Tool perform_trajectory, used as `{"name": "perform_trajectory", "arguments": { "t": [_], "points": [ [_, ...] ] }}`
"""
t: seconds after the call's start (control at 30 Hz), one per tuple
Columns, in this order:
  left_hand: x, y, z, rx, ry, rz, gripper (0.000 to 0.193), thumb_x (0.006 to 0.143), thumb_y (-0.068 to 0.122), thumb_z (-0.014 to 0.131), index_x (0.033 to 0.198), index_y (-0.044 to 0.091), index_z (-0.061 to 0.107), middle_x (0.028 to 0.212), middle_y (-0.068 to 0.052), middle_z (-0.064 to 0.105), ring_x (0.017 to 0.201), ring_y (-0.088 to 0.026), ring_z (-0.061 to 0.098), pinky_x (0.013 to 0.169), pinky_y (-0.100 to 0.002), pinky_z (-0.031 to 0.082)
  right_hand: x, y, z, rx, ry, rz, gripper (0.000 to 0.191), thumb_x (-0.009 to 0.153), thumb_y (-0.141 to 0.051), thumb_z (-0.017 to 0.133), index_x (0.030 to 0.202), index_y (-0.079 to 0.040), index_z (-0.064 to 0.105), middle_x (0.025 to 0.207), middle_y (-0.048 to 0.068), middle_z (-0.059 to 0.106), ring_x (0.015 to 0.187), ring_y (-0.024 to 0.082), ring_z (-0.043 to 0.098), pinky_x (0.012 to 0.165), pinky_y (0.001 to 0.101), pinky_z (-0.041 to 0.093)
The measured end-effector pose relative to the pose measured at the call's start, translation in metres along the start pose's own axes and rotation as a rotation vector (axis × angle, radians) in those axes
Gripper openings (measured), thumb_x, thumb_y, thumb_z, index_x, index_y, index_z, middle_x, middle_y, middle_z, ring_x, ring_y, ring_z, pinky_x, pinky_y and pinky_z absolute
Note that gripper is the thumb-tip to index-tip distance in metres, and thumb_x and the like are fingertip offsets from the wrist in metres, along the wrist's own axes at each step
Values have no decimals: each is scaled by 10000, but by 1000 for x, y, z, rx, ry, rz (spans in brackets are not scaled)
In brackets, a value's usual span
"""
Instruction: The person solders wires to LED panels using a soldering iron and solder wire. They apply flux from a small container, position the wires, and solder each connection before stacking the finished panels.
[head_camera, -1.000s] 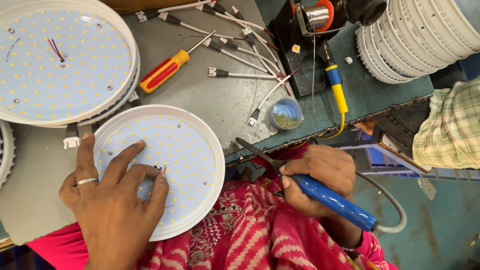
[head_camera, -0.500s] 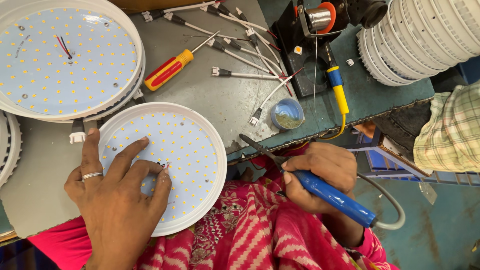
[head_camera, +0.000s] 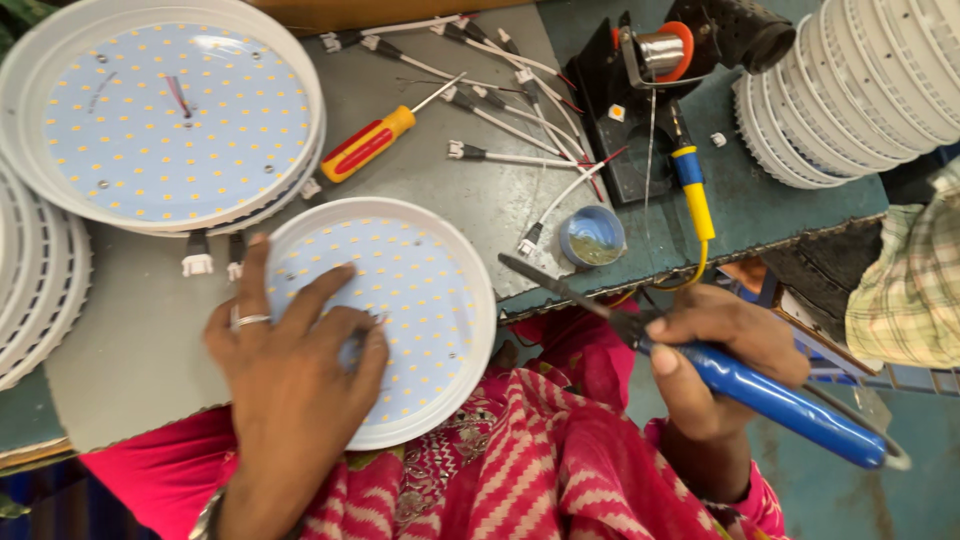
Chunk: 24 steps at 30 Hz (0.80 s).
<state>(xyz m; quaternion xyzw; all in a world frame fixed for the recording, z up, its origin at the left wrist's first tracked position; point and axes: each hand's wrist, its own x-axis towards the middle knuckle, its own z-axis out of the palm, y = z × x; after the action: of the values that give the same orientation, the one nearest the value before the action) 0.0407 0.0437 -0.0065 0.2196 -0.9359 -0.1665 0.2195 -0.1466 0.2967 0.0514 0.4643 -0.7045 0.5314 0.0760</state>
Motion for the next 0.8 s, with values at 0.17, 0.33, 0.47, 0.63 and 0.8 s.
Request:
{"name": "perform_trajectory", "arguments": {
  "t": [0.17,0.33,0.47,0.63,0.8],
  "points": [
    [7,5,3,-28,4,10,122,802,242,756,819,122,770,1299,1,700,1483,-437,348,1056,-605,285,8,-4,20,40,-191,-142,137,780,-124,715,830,-2,677,687,44,673,510,117,569,486,282,411],
    [8,8,1,-42,-12,-9,116,784,236,764,789,120,761,1302,-3,698,1483,-439,333,1051,-616,280,14,-11,45,46,-322,-178,111,789,-105,729,856,-25,692,719,44,691,537,160,604,519,305,451],
    [9,8,-1,-41,-17,-7,121,785,235,762,774,115,750,1309,-4,695,1491,-439,319,1052,-619,278,18,-14,54,12,-355,-173,122,768,-110,739,863,-42,699,730,37,700,547,169,608,522,307,452],
    [8,9,0,-21,-2,0,114,794,218,753,765,109,739,1299,-7,706,1493,-437,326,1053,-614,283,20,-13,58,5,-376,-169,125,765,-109,740,866,-48,700,739,34,703,549,164,607,525,308,453],
    [8,9,1,-13,8,7,115,799,213,754,763,106,736,1282,-8,714,1488,-437,338,1048,-609,287,18,-12,59,8,-379,-167,127,769,-110,738,873,-48,698,745,32,708,555,159,616,530,304,463]
  ]
}}
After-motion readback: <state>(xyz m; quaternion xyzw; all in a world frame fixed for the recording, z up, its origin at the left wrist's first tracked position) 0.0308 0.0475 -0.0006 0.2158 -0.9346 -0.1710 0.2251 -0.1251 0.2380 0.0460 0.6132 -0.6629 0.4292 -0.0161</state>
